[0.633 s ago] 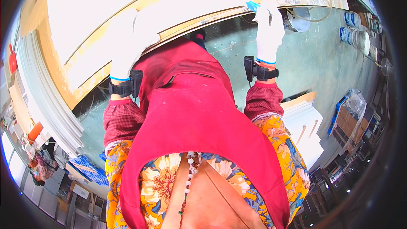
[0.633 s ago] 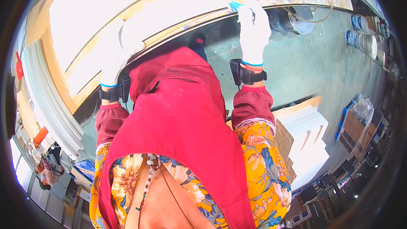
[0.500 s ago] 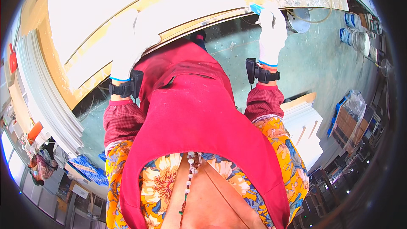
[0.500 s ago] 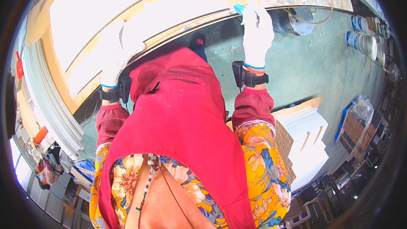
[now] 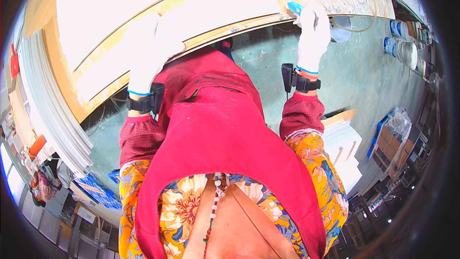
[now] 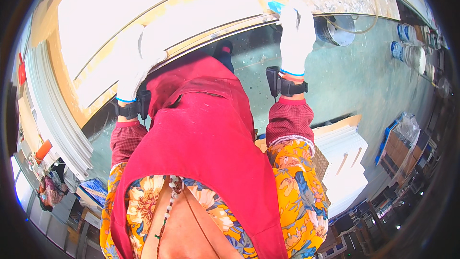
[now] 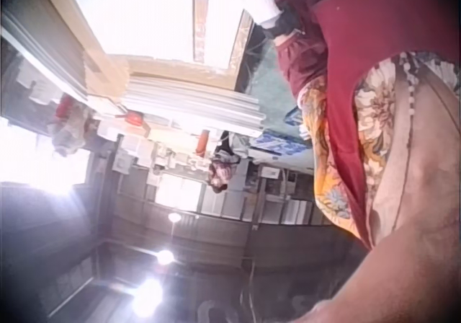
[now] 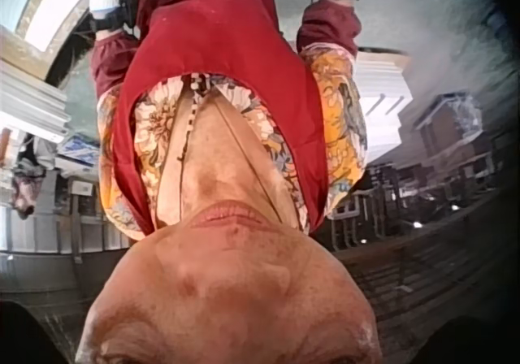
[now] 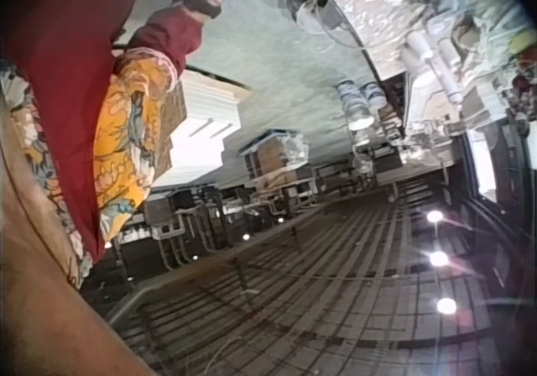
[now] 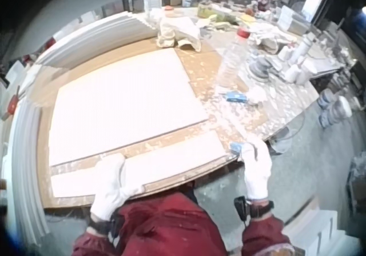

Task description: Applying filler/sealant to pre-drilled holes in furniture panels and wiping the surfaces clean with a cloth.

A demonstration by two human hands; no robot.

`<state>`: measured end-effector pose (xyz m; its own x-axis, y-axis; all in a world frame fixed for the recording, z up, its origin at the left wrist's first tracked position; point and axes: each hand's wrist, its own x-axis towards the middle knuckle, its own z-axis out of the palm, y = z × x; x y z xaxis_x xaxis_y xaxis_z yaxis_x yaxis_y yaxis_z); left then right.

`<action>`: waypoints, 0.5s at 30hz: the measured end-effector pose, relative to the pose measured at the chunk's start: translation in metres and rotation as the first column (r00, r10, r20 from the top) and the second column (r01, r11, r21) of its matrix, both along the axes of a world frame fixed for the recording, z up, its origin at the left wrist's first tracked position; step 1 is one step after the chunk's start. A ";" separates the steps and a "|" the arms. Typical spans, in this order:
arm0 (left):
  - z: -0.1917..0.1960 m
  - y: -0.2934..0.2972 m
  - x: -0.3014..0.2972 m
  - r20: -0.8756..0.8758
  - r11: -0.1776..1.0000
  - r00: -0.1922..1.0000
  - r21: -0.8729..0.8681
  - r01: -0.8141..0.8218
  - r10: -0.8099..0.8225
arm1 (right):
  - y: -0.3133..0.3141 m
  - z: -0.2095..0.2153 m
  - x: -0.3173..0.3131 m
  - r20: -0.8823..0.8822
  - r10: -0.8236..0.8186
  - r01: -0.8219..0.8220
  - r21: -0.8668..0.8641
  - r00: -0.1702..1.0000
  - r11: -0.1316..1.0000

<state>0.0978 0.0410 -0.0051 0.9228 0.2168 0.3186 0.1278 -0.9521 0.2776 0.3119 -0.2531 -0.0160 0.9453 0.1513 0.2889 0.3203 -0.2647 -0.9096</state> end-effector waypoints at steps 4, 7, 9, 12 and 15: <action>-0.002 0.000 -0.003 0.021 0.998 0.999 0.065 0.029 -0.030 | 0.017 0.014 0.022 0.081 -0.002 0.026 -0.303 0.997 0.953; 0.000 -0.001 -0.001 0.003 1.000 1.000 0.018 0.011 -0.011 | 0.030 0.036 0.035 0.224 0.156 -0.030 -0.480 0.962 0.876; -0.001 -0.001 -0.002 0.009 1.000 1.000 0.008 0.000 0.000 | 0.050 0.058 0.031 0.226 0.234 -0.145 -0.352 0.946 0.925; -0.001 -0.001 -0.002 -0.002 1.000 1.000 -0.016 -0.022 0.022 | 0.054 0.061 0.036 0.117 0.259 -0.199 -0.376 0.959 0.905; 0.000 0.000 -0.002 -0.024 1.000 0.999 -0.002 -0.027 0.027 | 0.056 0.051 0.042 0.207 0.268 -0.185 -0.350 0.941 0.918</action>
